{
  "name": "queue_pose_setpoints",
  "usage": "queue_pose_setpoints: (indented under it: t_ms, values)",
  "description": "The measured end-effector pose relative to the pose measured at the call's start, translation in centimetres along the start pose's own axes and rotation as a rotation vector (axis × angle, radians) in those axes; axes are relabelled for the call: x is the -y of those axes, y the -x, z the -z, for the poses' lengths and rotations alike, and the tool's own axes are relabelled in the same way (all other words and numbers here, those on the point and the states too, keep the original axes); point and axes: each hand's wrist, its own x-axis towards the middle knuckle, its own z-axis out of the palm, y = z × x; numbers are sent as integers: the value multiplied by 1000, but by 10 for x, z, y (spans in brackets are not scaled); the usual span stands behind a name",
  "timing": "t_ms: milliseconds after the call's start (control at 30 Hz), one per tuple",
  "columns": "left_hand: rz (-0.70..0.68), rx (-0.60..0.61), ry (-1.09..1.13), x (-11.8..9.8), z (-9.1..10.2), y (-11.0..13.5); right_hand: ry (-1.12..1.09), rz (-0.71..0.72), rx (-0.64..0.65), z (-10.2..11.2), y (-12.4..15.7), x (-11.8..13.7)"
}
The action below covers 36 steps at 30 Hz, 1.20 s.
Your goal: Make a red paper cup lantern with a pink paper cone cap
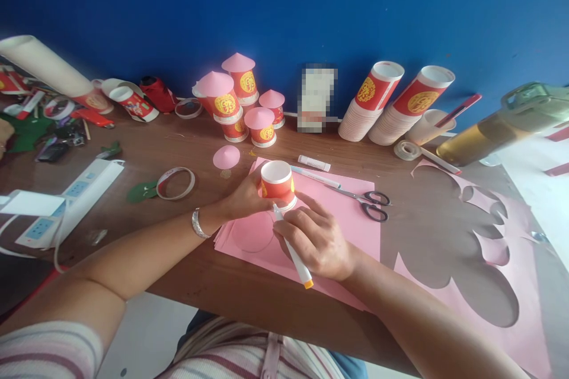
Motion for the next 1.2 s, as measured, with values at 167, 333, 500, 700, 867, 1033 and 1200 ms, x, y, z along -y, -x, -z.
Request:
queue_pose_setpoints:
  t_ms: [167,333,500,700,867,1033,1200]
  values:
    - [-21,70,-102,2,1,-1,14,-8,14,1,-1,-1]
    - [-24,60,-150,3,1,-1,30,-4,8,1,-2,-3]
    - [7,162,-77,-2,3,0,68,-21,-13,2,-1,-6]
    - [17,181,-72,-4,3,0,63,-30,-15,1,0,-7]
    - [-11,183,-40,1,2,-1,70,-38,-9,2,-3,-7]
    - [-33,191,-50,7,1,-2,59,-41,26,2,-6,-7]
    - [-38,189,-24,7,-1,-2,45,-38,44,1,-4,-9]
